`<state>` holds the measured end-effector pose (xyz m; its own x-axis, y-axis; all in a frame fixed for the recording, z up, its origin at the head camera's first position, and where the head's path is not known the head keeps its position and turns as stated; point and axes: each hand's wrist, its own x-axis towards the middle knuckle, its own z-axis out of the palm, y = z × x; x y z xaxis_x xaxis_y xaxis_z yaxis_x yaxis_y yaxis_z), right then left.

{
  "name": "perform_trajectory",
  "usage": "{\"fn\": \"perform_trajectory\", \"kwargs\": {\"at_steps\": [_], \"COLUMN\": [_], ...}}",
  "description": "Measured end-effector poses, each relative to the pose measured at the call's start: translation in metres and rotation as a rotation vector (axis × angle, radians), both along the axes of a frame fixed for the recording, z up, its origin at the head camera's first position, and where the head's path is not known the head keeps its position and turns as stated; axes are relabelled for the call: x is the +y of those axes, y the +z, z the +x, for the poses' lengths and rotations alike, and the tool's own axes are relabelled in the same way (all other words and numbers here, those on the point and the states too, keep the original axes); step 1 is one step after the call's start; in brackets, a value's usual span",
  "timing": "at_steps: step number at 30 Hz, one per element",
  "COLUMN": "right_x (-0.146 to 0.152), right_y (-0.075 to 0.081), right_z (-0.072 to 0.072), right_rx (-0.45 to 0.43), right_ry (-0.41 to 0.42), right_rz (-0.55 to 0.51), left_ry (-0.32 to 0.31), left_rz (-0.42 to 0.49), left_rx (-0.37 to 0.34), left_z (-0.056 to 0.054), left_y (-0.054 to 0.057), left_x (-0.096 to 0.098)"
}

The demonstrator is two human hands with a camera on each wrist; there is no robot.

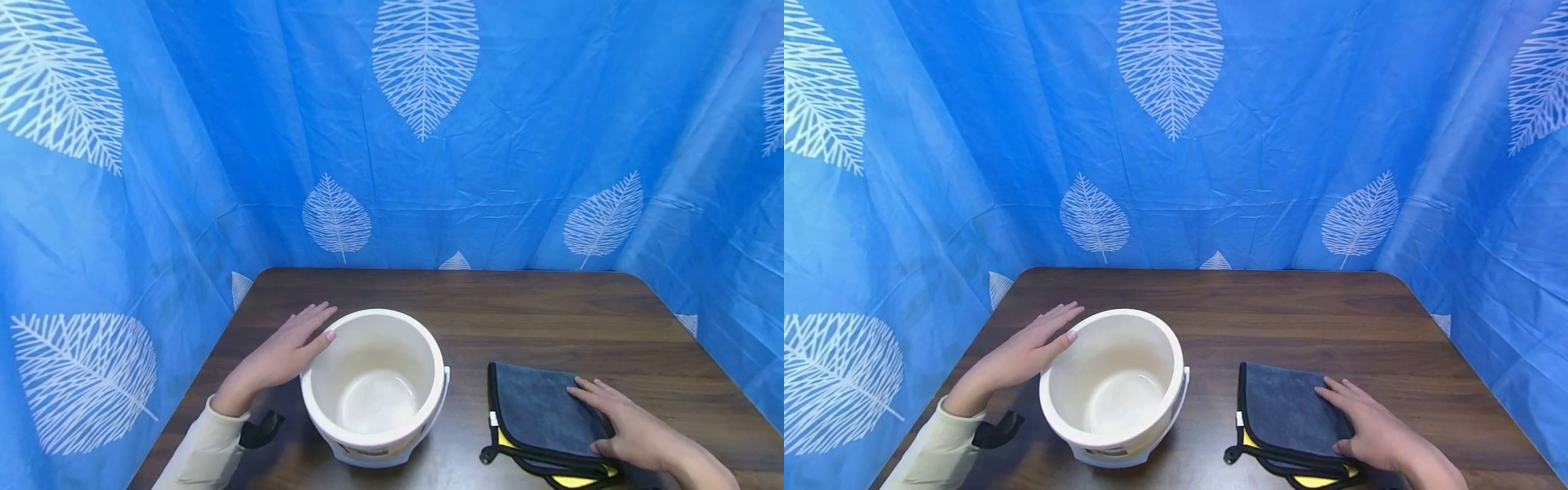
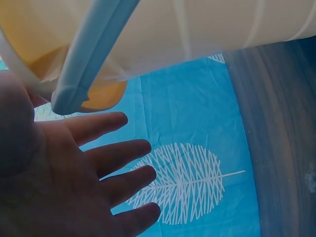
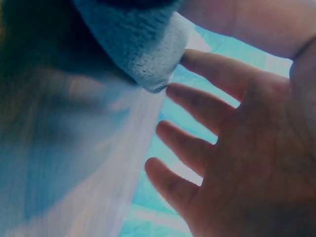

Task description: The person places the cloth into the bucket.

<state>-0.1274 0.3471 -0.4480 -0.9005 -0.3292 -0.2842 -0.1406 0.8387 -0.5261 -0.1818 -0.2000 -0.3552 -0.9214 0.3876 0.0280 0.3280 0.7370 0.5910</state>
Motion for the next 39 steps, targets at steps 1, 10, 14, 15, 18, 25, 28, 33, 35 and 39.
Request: {"fn": "perform_trajectory", "kwargs": {"at_steps": [1,10,14,15,18,25,28,33,35,39], "right_x": [-0.001,-0.005,-0.007,-0.008,-0.009,-0.012,-0.014,-0.016,-0.017,-0.017], "right_y": [0.0,-0.003,-0.004,-0.004,-0.004,0.0,0.001,0.001,0.001,0.003], "right_z": [0.0,-0.004,-0.004,-0.004,-0.003,-0.004,-0.004,-0.006,-0.006,-0.006], "right_rx": [0.001,0.018,0.013,0.008,0.005,0.015,0.021,0.024,0.031,0.039], "right_ry": [-0.004,0.011,0.017,0.009,0.008,0.003,0.006,0.006,0.009,0.013], "right_rz": [0.003,0.027,0.04,0.043,0.057,0.079,0.086,0.111,0.118,0.118], "left_ry": [-0.003,-0.008,-0.007,-0.01,-0.017,-0.026,-0.037,-0.06,-0.072,-0.089], "left_rz": [0.003,0.088,0.123,0.133,0.169,0.263,0.281,0.297,0.302,0.321], "left_rx": [-0.005,-0.096,-0.135,-0.143,-0.174,-0.23,-0.231,-0.228,-0.225,-0.242], "left_z": [0.0,-0.001,-0.001,-0.001,-0.001,-0.001,0.0,0.0,-0.001,-0.003], "left_y": [0.0,-0.003,-0.006,-0.006,-0.008,-0.016,-0.016,-0.017,-0.018,-0.02], "left_x": [0.0,0.002,0.001,0.001,0.001,-0.001,-0.002,-0.003,-0.004,-0.005]}}
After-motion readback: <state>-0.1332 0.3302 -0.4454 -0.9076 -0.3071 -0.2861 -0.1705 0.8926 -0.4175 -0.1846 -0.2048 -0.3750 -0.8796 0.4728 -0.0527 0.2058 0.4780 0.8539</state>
